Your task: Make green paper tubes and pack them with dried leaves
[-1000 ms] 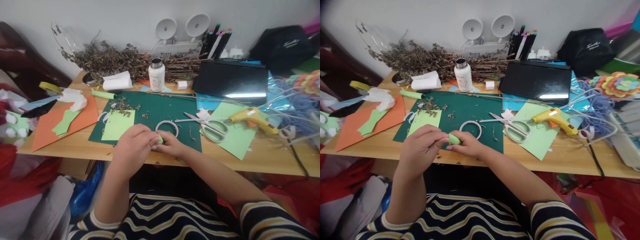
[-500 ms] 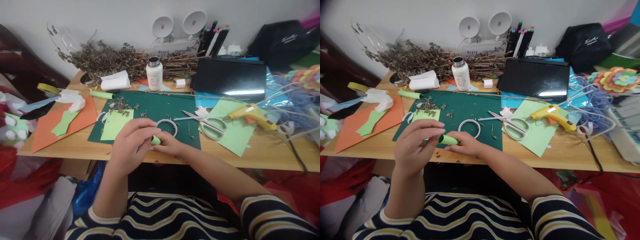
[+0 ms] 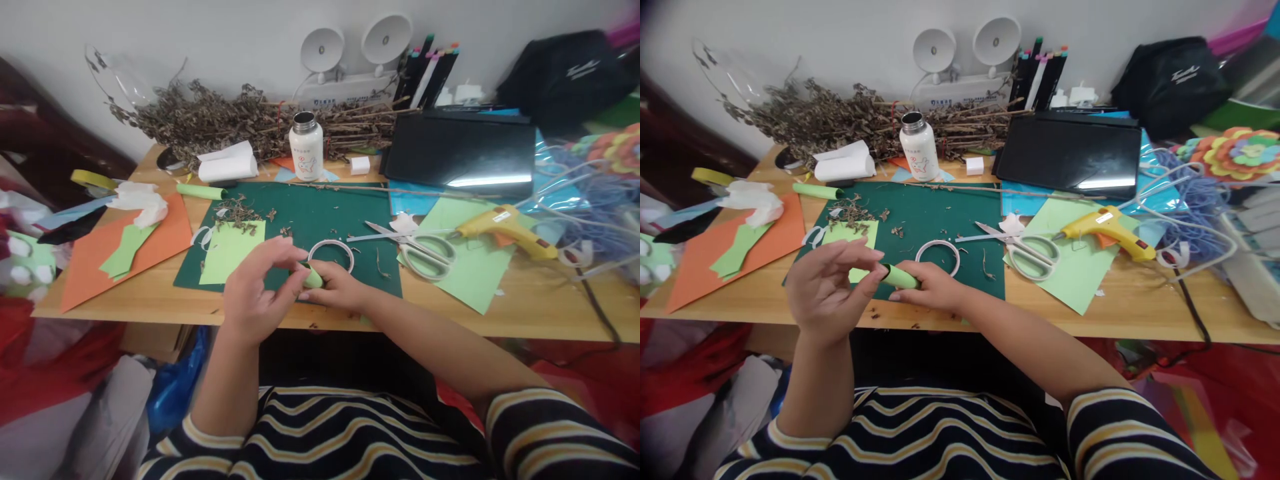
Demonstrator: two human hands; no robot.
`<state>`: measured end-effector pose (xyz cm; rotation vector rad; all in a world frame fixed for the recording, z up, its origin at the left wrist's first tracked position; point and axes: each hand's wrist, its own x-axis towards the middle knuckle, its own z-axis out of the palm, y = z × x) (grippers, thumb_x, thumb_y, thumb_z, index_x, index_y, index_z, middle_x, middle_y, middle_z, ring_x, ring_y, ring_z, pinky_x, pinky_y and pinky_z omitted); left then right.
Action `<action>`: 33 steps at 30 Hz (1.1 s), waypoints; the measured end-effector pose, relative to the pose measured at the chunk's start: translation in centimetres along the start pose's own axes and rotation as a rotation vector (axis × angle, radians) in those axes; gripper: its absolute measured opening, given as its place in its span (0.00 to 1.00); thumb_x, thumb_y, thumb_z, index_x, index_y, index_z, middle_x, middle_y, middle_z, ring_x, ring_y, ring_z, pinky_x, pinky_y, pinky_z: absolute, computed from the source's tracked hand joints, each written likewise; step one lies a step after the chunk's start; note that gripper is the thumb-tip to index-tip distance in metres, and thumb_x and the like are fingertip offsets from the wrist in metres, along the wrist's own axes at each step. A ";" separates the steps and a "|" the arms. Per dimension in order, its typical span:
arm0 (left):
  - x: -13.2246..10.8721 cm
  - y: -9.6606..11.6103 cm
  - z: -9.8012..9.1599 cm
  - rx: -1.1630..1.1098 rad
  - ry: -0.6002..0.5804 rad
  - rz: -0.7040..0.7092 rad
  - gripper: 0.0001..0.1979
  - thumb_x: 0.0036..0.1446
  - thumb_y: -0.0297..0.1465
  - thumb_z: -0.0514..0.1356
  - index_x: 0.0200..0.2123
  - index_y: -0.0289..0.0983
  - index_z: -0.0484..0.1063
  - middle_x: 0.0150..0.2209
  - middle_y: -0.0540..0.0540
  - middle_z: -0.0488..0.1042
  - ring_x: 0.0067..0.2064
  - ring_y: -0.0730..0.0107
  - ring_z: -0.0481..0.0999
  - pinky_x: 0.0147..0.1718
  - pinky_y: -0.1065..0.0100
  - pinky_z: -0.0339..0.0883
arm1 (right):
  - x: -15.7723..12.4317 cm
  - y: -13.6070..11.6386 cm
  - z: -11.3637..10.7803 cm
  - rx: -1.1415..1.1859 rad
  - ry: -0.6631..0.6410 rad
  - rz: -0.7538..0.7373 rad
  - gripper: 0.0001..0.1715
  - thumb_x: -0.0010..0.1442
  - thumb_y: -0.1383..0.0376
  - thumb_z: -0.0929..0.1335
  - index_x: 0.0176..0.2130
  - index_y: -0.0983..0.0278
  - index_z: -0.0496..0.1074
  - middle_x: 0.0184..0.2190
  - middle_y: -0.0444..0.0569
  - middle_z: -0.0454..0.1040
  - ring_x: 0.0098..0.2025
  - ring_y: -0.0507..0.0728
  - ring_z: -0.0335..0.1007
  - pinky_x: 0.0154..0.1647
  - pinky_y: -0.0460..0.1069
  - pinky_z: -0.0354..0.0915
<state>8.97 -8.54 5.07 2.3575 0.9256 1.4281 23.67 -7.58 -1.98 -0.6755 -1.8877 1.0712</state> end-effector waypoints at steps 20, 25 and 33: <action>6.0 -12.0 2.1 0.842 -0.963 -0.600 0.44 0.41 0.56 0.53 0.57 0.35 0.53 0.56 0.31 0.56 0.55 0.34 0.52 0.47 0.40 0.49 | -0.4 -0.2 0.0 0.062 0.078 -0.015 0.11 0.52 0.59 0.66 0.30 0.65 0.64 0.23 0.44 0.65 0.26 0.50 0.61 0.29 0.47 0.60; 4.9 -11.6 3.5 0.924 -0.834 -0.517 0.32 0.50 0.52 0.48 0.47 0.32 0.66 0.48 0.31 0.64 0.49 0.41 0.61 0.43 0.45 0.56 | -0.3 -0.6 -0.2 0.004 0.025 -0.009 0.10 0.52 0.60 0.66 0.30 0.65 0.64 0.23 0.44 0.66 0.25 0.49 0.61 0.27 0.45 0.59; 3.4 -10.7 4.4 0.796 -0.838 -0.351 0.16 0.57 0.32 0.48 0.42 0.32 0.70 0.40 0.37 0.68 0.44 0.57 0.68 0.41 0.60 0.62 | -0.3 -0.5 -0.1 -0.032 -0.001 -0.019 0.12 0.52 0.59 0.65 0.33 0.65 0.66 0.26 0.47 0.70 0.27 0.51 0.64 0.28 0.44 0.60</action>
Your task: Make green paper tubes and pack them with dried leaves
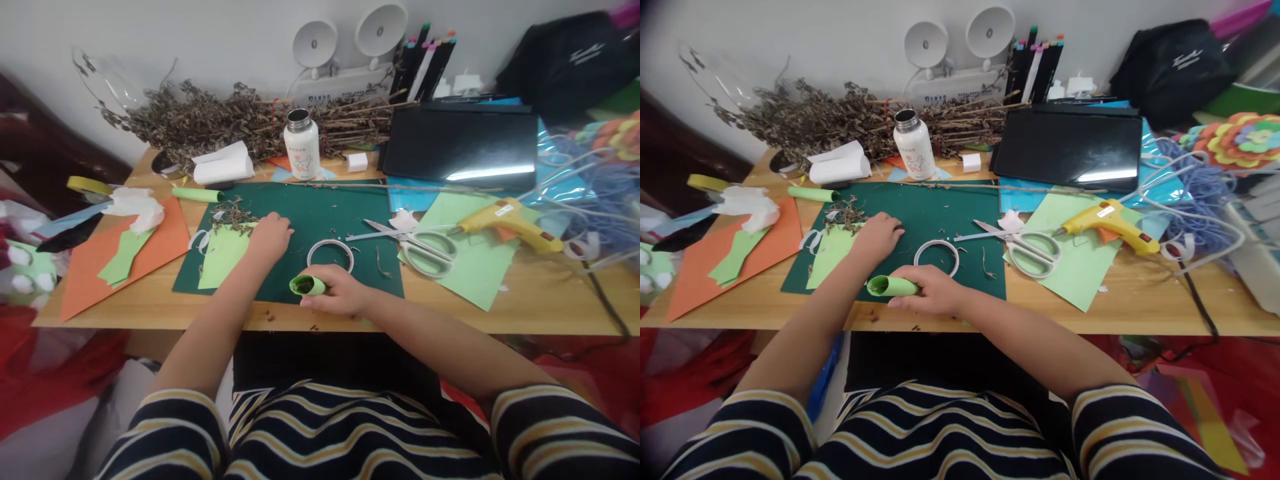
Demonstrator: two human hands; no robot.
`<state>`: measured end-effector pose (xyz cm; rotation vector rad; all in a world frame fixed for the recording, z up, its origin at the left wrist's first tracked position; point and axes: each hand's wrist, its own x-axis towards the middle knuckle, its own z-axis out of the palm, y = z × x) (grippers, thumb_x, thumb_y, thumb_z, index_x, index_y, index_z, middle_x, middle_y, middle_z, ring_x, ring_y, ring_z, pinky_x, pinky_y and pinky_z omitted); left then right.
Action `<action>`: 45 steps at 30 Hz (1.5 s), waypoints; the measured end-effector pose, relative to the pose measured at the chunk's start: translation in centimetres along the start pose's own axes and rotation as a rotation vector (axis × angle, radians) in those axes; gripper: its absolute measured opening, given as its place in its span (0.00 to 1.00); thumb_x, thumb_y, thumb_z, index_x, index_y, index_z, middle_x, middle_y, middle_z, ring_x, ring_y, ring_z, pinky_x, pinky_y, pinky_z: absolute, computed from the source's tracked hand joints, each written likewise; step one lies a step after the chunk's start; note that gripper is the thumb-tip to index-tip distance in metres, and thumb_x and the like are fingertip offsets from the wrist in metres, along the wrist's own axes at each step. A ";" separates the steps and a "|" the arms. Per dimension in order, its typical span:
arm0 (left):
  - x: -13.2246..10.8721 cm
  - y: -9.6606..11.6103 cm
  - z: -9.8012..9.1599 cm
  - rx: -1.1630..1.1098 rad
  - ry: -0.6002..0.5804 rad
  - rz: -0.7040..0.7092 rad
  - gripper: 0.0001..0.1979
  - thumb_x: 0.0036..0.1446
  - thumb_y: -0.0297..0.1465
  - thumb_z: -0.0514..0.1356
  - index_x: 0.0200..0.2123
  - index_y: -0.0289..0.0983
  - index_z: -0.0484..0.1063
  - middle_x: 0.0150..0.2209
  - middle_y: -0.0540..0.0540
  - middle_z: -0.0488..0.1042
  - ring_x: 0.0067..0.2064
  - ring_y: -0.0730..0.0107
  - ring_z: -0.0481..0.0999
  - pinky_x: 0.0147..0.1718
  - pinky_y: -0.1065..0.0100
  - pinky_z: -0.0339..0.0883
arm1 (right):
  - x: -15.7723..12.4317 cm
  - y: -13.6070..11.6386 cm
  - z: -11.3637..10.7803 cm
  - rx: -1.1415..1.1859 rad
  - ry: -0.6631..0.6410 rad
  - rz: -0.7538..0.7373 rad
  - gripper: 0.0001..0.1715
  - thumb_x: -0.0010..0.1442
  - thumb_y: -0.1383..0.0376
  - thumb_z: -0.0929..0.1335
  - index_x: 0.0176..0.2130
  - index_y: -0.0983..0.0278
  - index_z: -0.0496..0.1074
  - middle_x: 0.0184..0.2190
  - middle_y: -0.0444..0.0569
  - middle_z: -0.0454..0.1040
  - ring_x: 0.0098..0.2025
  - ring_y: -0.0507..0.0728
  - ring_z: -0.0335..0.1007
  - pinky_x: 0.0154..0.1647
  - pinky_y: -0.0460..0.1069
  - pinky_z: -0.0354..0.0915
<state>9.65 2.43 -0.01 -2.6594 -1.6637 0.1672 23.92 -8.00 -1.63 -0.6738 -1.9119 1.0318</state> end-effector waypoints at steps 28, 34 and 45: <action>-5.2 -2.8 -2.4 -0.962 0.080 -0.065 0.05 0.48 0.30 0.58 0.29 0.36 0.71 0.25 0.49 0.72 0.27 0.70 0.73 0.30 0.66 0.70 | 0.2 -0.2 0.0 -0.012 0.009 0.071 0.10 0.51 0.60 0.66 0.30 0.65 0.64 0.25 0.43 0.67 0.26 0.49 0.61 0.27 0.43 0.57; -10.3 1.4 -6.4 -0.968 0.605 0.203 0.06 0.47 0.24 0.61 0.29 0.40 0.74 0.29 0.50 0.72 0.30 0.76 0.71 0.27 0.73 0.66 | 0.2 0.2 -0.2 -0.030 0.038 0.046 0.11 0.51 0.60 0.66 0.32 0.66 0.65 0.26 0.44 0.67 0.27 0.50 0.61 0.27 0.43 0.57; -10.0 2.8 -6.1 -0.929 0.601 0.416 0.12 0.48 0.20 0.59 0.32 0.43 0.72 0.27 0.53 0.73 0.29 0.76 0.70 0.47 0.58 0.65 | 0.3 -0.3 -0.6 -0.040 0.039 0.005 0.12 0.52 0.60 0.66 0.34 0.66 0.66 0.26 0.44 0.68 0.27 0.50 0.61 0.28 0.43 0.58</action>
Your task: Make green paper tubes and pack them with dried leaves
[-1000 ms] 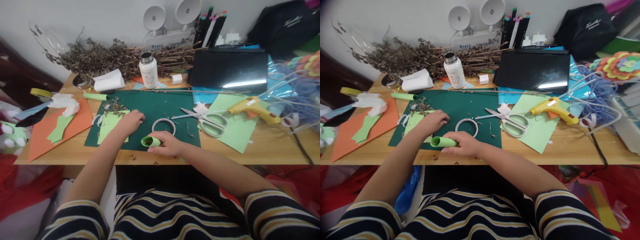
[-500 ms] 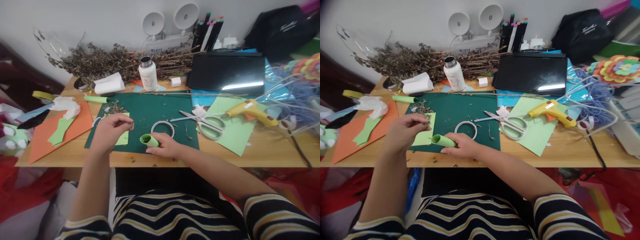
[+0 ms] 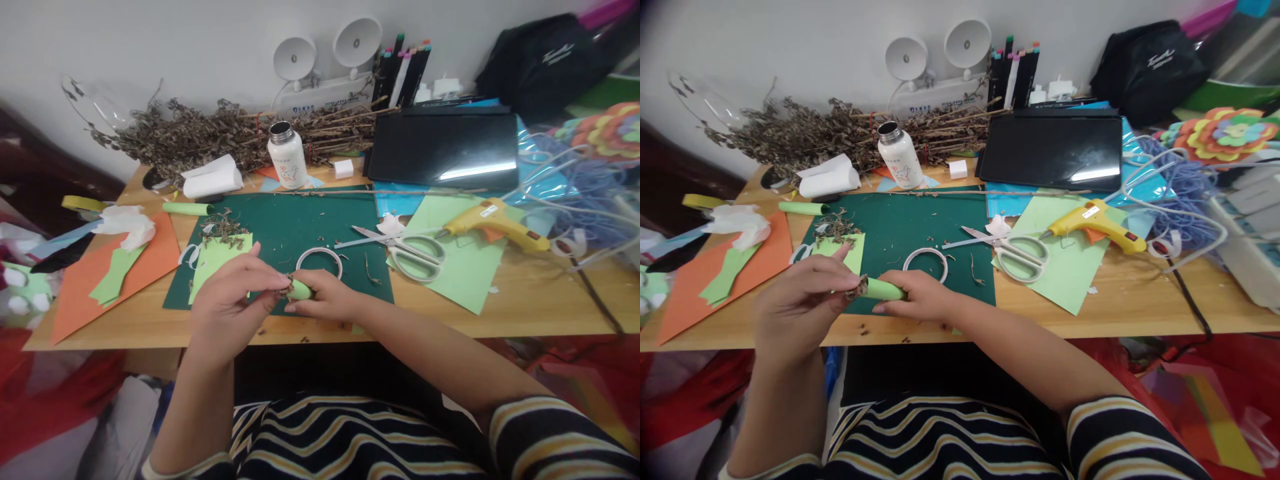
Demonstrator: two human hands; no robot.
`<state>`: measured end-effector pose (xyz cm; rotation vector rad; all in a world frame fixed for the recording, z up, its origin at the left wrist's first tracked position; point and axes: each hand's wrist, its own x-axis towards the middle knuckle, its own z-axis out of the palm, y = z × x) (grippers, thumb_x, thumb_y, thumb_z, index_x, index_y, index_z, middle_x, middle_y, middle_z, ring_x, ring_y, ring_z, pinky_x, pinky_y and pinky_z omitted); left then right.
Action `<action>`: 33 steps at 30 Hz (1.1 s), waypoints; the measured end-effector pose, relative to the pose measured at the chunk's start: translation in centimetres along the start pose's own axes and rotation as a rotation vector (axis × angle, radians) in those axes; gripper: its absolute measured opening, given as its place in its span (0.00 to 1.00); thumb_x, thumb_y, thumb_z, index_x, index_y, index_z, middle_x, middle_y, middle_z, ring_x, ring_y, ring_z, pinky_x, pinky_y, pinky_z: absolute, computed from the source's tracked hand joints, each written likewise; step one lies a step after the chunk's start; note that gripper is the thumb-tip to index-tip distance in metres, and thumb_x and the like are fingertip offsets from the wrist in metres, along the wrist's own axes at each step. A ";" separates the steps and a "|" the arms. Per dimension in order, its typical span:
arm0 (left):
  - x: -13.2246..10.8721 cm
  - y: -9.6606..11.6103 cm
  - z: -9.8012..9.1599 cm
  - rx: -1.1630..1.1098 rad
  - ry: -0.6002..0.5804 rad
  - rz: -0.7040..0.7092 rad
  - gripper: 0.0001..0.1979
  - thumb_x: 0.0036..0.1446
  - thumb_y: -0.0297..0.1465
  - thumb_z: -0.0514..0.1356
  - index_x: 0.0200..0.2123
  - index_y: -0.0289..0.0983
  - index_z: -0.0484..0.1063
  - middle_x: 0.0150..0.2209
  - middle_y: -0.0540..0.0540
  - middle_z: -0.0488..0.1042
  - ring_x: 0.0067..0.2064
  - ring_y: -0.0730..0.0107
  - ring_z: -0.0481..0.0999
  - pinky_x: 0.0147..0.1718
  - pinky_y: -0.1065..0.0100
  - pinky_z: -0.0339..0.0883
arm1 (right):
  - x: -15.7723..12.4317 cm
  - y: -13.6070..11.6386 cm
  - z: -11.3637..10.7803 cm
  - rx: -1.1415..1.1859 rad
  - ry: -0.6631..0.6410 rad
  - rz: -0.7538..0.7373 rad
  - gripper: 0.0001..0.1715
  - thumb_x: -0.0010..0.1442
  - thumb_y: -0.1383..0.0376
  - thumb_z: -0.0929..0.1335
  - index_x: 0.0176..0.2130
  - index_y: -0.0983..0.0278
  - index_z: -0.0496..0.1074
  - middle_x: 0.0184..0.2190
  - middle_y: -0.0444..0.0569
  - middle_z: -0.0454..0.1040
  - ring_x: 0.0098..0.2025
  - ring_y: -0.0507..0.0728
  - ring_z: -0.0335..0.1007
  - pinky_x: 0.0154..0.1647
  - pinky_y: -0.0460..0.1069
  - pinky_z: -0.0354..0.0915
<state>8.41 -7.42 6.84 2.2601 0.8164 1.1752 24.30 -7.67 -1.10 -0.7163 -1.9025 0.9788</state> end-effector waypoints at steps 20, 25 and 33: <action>-0.4 -2.1 0.7 0.099 0.157 0.080 0.08 0.45 0.21 0.61 0.28 0.41 0.72 0.28 0.51 0.75 0.36 0.68 0.73 0.40 0.59 0.67 | 0.2 0.3 -0.1 -0.089 -0.018 0.027 0.15 0.54 0.57 0.65 0.36 0.66 0.66 0.27 0.46 0.69 0.27 0.51 0.62 0.27 0.44 0.58; -0.3 -1.6 0.3 0.144 0.080 0.035 0.07 0.47 0.24 0.60 0.30 0.41 0.73 0.30 0.49 0.75 0.37 0.67 0.72 0.39 0.61 0.67 | 0.2 0.6 -0.1 -0.054 -0.018 0.021 0.15 0.55 0.56 0.64 0.36 0.66 0.65 0.27 0.46 0.68 0.28 0.51 0.62 0.29 0.45 0.58; 0.0 -0.9 0.4 0.198 0.035 -0.029 0.08 0.52 0.25 0.55 0.31 0.39 0.74 0.33 0.47 0.74 0.36 0.69 0.72 0.38 0.64 0.66 | 0.2 0.8 -0.1 -0.064 0.030 0.053 0.16 0.54 0.55 0.64 0.34 0.66 0.64 0.24 0.44 0.65 0.26 0.51 0.60 0.27 0.44 0.57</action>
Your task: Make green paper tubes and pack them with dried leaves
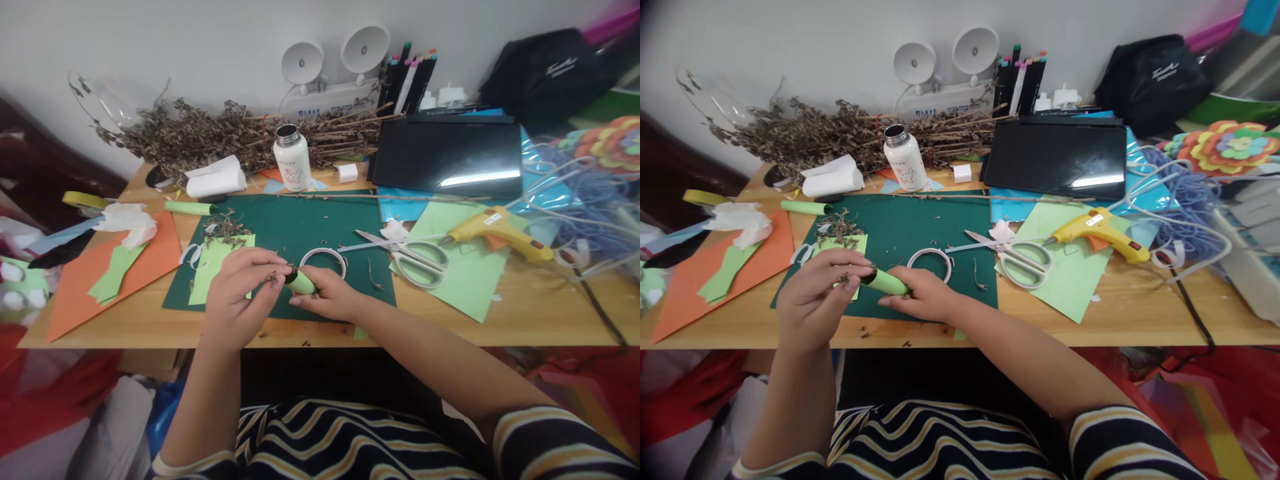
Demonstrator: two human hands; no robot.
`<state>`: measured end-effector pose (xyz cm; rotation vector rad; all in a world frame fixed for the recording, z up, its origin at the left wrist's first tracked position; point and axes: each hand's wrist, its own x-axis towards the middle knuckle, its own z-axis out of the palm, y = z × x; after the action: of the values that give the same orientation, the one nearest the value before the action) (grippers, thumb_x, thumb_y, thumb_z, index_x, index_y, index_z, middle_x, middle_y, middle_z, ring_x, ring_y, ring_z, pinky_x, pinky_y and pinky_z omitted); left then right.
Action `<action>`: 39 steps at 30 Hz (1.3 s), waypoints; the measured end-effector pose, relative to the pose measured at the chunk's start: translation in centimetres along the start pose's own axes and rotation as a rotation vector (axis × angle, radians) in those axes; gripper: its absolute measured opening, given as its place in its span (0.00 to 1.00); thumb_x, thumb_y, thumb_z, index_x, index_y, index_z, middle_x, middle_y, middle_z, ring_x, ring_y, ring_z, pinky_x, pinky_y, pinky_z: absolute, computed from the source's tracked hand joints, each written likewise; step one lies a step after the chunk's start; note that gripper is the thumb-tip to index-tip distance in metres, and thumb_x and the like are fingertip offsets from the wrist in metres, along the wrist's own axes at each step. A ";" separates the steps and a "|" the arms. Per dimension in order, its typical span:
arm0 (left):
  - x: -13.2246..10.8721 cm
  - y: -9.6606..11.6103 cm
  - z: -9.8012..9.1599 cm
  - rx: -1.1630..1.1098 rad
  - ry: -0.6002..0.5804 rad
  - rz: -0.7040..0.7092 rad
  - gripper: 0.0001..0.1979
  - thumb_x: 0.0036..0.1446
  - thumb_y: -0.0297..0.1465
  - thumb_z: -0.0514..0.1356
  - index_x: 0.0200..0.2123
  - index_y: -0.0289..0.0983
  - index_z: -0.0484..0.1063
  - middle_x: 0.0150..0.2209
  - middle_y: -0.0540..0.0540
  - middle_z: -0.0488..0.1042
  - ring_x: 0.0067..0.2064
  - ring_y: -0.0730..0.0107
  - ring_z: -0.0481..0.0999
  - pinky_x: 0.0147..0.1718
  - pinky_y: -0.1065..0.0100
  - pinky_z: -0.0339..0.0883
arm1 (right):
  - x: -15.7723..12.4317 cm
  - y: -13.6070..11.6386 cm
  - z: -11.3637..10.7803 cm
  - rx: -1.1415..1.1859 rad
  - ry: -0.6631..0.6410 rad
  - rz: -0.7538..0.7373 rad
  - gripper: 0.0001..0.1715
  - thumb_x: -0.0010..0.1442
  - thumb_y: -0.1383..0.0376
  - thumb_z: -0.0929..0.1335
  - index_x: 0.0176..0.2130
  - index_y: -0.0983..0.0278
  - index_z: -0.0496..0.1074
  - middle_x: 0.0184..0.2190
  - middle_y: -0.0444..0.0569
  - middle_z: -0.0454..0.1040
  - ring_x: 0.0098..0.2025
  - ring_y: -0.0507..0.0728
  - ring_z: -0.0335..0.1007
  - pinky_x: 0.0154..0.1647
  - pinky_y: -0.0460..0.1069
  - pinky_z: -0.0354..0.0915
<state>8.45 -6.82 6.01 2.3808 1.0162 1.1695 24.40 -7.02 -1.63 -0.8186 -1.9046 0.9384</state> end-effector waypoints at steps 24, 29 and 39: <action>0.9 -0.2 1.5 -0.266 0.398 -0.086 0.08 0.55 0.33 0.55 0.30 0.41 0.74 0.28 0.50 0.73 0.33 0.71 0.71 0.35 0.66 0.67 | 0.3 -0.3 -0.2 -0.042 0.091 0.060 0.10 0.53 0.59 0.63 0.31 0.64 0.64 0.24 0.44 0.65 0.24 0.49 0.58 0.26 0.44 0.57; 0.9 -0.5 1.6 -0.401 0.143 -0.220 0.09 0.56 0.30 0.54 0.28 0.39 0.73 0.32 0.49 0.76 0.36 0.70 0.74 0.37 0.67 0.67 | 0.2 -0.4 -0.2 -0.046 0.110 0.077 0.10 0.53 0.60 0.64 0.31 0.65 0.64 0.23 0.44 0.65 0.24 0.50 0.59 0.26 0.44 0.57; 0.6 0.2 1.5 -0.333 0.179 -0.071 0.09 0.57 0.28 0.52 0.28 0.39 0.71 0.29 0.48 0.74 0.36 0.70 0.73 0.39 0.65 0.67 | 0.2 -0.1 -0.4 -0.020 0.113 0.101 0.10 0.52 0.60 0.64 0.32 0.65 0.65 0.25 0.44 0.66 0.25 0.50 0.60 0.26 0.45 0.58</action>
<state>9.99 -6.53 5.52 1.9967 0.8702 1.4214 24.60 -6.77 -1.33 -0.9677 -1.7915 0.9148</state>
